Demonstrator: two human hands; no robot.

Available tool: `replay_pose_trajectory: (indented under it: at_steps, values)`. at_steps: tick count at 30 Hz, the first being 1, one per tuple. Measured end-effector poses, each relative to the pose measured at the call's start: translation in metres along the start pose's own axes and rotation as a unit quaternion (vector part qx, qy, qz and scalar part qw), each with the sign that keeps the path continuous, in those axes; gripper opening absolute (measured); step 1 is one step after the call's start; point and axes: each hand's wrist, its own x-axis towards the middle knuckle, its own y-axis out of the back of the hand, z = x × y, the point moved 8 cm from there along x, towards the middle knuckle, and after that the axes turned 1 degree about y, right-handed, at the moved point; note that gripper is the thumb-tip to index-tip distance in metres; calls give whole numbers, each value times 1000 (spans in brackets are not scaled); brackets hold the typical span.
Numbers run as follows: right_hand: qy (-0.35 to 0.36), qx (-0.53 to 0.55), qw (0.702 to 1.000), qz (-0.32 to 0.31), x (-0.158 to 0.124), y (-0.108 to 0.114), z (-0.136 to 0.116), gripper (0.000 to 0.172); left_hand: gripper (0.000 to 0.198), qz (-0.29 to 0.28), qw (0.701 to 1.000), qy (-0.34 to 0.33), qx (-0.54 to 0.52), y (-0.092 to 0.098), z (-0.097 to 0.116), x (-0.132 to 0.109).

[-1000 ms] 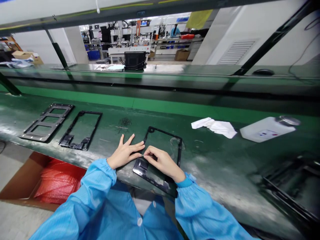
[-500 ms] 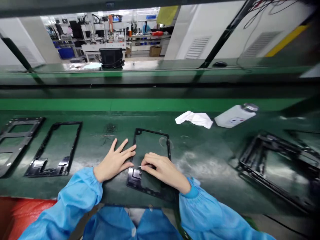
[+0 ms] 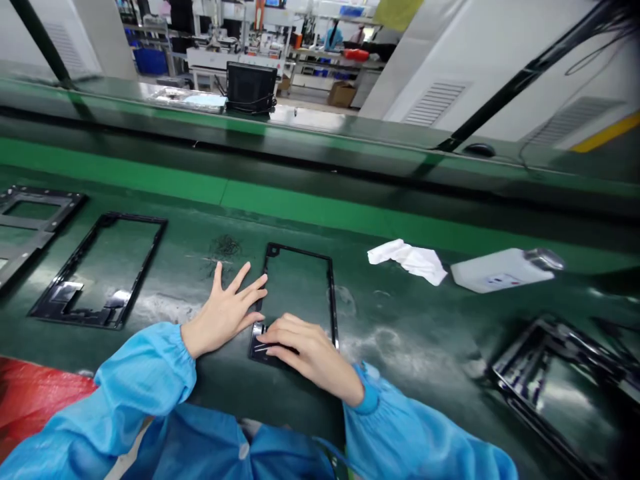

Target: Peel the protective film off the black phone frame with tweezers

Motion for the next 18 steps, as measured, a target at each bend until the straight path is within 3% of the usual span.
replay_pose_trajectory:
  at_steps: [5, 18]
  values:
    - [-33, -22, 999, 30, -10, -12, 11, 16, 39, -7, 1000, 15, 0, -2, 2, 0]
    - [-23, -77, 996, 46, -9, -12, 7, 16, 44, -38, 998, 34, -31, -3, -2, 0]
